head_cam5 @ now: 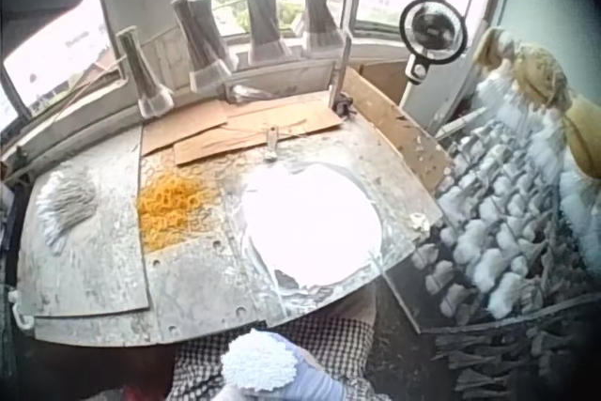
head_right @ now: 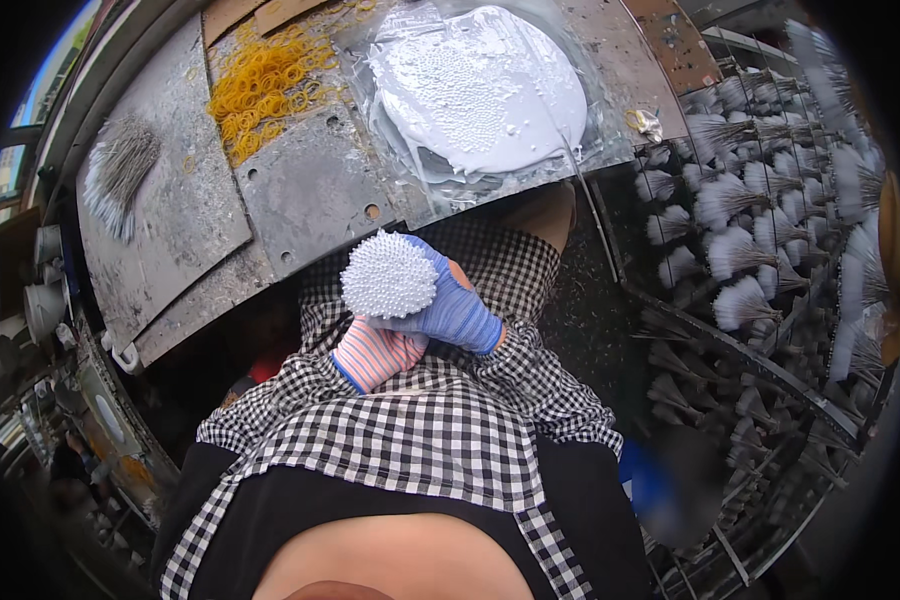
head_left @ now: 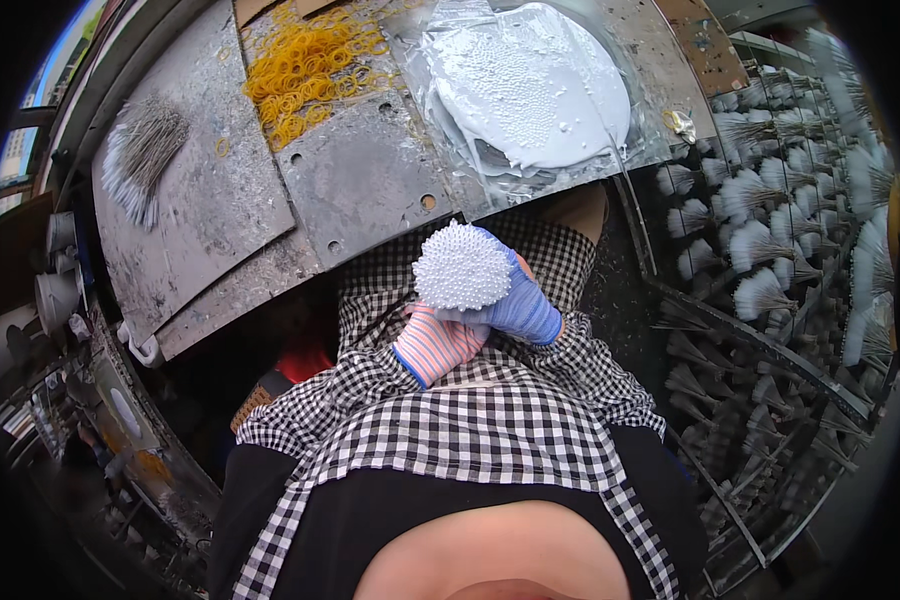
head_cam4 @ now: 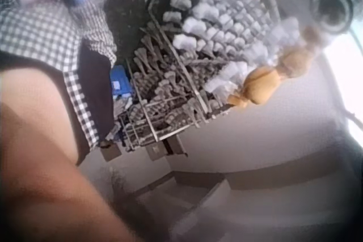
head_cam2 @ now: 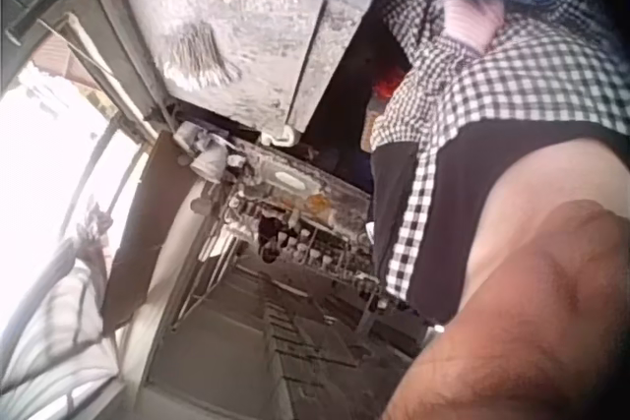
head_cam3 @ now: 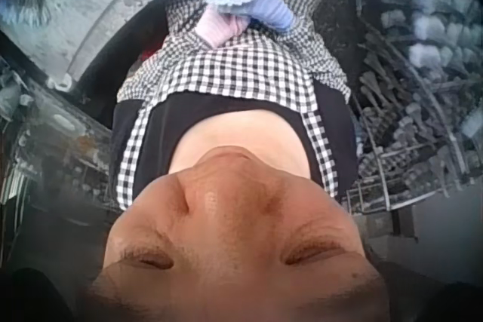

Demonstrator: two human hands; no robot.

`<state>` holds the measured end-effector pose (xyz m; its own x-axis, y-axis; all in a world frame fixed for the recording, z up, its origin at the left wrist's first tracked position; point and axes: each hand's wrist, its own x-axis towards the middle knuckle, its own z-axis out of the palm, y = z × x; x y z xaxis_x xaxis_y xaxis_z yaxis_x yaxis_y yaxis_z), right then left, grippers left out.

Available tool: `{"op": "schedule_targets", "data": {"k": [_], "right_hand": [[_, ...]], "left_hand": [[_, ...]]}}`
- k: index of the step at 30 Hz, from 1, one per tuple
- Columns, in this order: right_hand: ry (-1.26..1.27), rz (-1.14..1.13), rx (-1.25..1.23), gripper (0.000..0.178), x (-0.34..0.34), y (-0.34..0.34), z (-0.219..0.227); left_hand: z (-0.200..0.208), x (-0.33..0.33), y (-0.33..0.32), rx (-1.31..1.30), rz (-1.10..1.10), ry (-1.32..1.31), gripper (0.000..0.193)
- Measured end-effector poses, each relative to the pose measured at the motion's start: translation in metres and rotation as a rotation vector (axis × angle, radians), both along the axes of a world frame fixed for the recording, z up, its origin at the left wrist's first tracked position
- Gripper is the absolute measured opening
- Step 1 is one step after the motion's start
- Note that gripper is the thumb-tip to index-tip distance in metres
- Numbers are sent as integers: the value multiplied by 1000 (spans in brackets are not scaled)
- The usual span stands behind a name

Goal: Dipping bundles of fibers into white adhesive paste and securing them with rubber bands.

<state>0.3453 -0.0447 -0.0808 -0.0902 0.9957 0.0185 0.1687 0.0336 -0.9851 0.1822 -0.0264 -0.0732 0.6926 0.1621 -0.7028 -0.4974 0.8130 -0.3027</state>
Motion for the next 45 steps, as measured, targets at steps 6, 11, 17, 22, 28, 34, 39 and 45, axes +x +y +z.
{"op": "schedule_targets", "data": {"k": [6, 11, 17, 22, 28, 34, 39, 45], "right_hand": [[-60, -8, -79, 100, 7, -8, 2], [63, -28, -109, 89, 8, -9, 9], [3, 32, -87, 86, 8, -3, 10], [47, 9, -89, 81, 7, -2, 14], [239, -59, -131, 84, 6, -6, 19], [1467, -176, 477, 61, -34, 14, -10], [-61, 167, 681, 67, 41, 40, 111], [-268, 169, 409, 67, 105, 63, 139]], "left_hand": [[-18, 4, -3, -95, 53, -191, 43], [-8, 9, -5, -67, 45, -55, 41], [-11, 3, -4, -90, 65, -147, 43], [-8, 5, -3, -57, 71, -44, 39], [-3, 3, -1, -36, 88, -236, 40], [48, 12, 15, 345, -160, 54, 45], [86, 3, 38, 536, -189, -187, 51], [116, -2, 91, 1010, -415, -42, 58]]}}
